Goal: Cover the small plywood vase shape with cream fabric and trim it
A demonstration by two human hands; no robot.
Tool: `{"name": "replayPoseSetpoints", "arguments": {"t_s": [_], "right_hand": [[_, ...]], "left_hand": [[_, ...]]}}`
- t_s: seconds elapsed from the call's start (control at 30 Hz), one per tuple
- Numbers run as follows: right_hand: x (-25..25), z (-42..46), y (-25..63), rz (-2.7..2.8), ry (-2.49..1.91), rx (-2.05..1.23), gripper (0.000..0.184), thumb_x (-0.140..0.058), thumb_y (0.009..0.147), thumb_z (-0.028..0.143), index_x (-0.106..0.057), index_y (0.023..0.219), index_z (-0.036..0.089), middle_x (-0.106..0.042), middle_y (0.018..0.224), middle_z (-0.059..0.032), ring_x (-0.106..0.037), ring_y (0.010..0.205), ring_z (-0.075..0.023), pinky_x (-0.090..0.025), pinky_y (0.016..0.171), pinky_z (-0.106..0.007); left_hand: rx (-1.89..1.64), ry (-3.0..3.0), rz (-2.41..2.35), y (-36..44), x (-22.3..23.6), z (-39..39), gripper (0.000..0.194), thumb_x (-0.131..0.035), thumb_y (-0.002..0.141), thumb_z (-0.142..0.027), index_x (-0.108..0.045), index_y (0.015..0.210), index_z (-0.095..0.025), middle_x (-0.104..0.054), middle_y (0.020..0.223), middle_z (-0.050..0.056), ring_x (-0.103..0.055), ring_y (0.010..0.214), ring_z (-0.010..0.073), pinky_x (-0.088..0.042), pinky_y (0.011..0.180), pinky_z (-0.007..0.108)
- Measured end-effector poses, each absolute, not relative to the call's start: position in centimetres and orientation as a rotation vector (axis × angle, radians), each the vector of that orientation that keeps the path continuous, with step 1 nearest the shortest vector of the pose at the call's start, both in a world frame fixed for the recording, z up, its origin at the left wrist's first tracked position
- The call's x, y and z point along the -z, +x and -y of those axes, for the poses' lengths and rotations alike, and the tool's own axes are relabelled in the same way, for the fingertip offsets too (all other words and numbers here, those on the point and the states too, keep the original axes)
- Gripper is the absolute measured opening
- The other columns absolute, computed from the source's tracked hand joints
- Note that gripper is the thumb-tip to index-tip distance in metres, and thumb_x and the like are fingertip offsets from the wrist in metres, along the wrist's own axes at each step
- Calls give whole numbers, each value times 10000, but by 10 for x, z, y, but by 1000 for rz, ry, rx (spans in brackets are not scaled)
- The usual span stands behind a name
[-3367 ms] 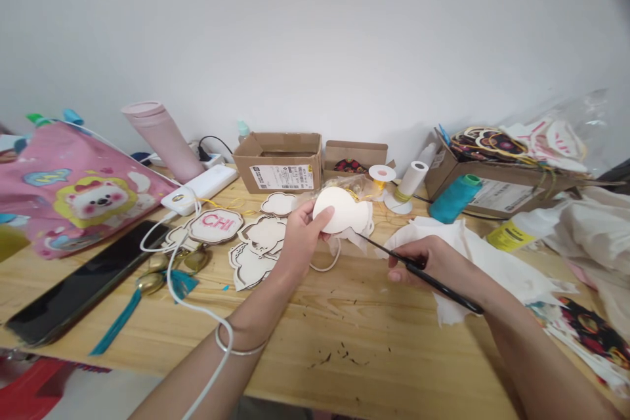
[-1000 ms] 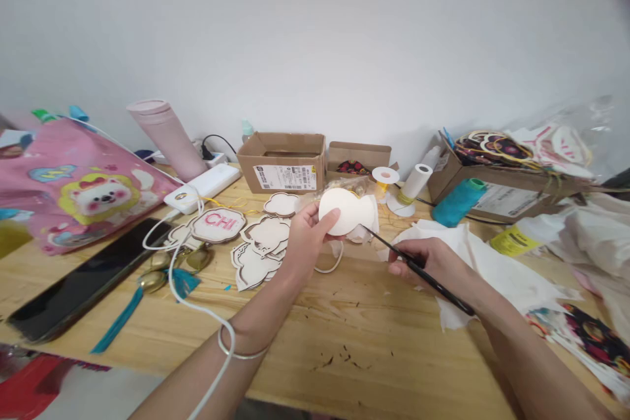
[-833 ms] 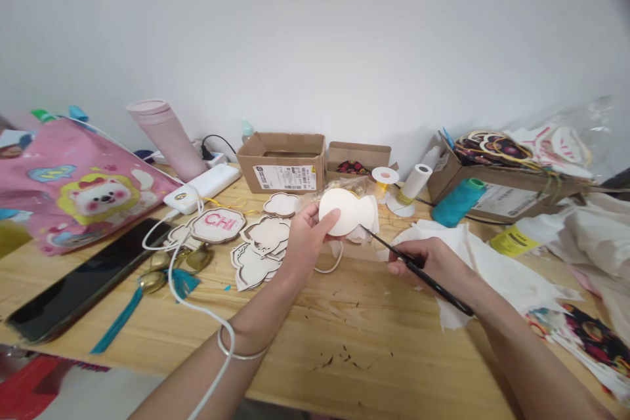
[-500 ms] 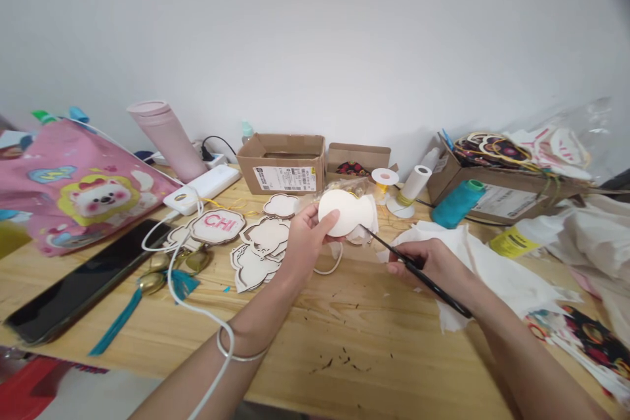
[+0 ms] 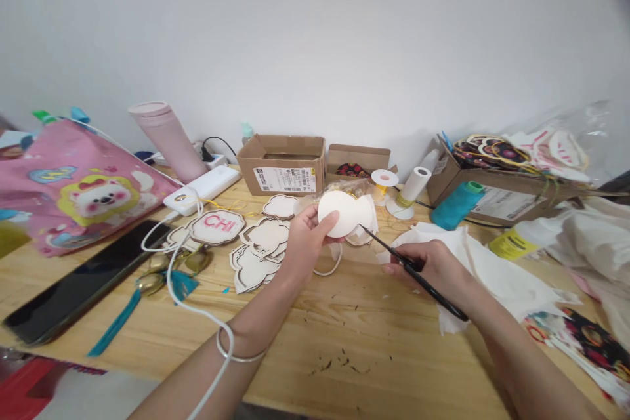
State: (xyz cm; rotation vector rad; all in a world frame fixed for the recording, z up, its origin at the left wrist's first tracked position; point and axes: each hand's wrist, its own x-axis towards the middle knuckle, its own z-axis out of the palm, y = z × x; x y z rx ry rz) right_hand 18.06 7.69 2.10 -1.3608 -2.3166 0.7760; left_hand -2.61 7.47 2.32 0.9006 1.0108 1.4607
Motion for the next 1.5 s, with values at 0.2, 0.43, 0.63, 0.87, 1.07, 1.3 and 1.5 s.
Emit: {"name": "replayPoseSetpoints", "arguments": {"t_s": [0.2,0.43,0.63,0.87,1.07,1.3,1.5], "right_hand": [[-25,-77,181,2330,-1358,-696,264,-536,709,382,-538,575,155,-398,478,40,-319,465,-77,-250,417,-181],[-28,-76,184,2340,-1311,-778,300,-607,642,440,-565,714,152,-391,510,50,-299,477,-80,-237,415,-186],[-29,-75,182,2341,-1297,-830,308,-599,657,441,-553,752,152,-377,524,54,-301,490,-83,-230,422,-191],[-25,-76,179,2334,-1321,-791,254,-505,738,402,-555,688,158,-408,523,36,-339,490,-89,-262,433,-195],[-25,-77,181,2354,-1369,-658,241,-494,747,367,-550,633,163,-427,511,34,-355,482,-89,-272,443,-198],[-26,-76,180,2366,-1354,-569,292,-483,754,397,-562,599,163,-429,480,23,-348,456,-89,-262,424,-199],[-26,-76,181,2375,-1357,-555,271,-495,749,381,-573,609,163,-430,473,25,-330,452,-85,-260,424,-200]], "left_hand": [[-1462,897,-1006,-26,-23,-75,291,-638,675,-265,-584,911,-102,-662,830,70,-618,678,160,-499,493,207],[-1468,899,-996,-26,-25,-75,322,-643,668,-260,-580,945,-110,-664,849,70,-620,672,162,-503,500,220],[-1488,901,-966,-28,-23,-74,316,-628,685,-277,-573,951,-116,-660,872,74,-620,696,165,-497,492,208],[-1471,895,-974,-28,-24,-73,338,-642,667,-289,-582,949,-112,-665,857,76,-620,688,166,-500,492,210],[-1461,886,-1013,-26,-27,-72,353,-656,654,-265,-578,957,-103,-663,862,79,-621,683,165,-507,497,210],[-1467,896,-1005,-26,-26,-74,350,-655,654,-271,-580,949,-98,-666,856,86,-624,680,171,-504,486,209],[-1463,897,-1013,-26,-25,-74,349,-662,645,-269,-582,945,-112,-667,860,78,-628,696,177,-519,502,224]]}}
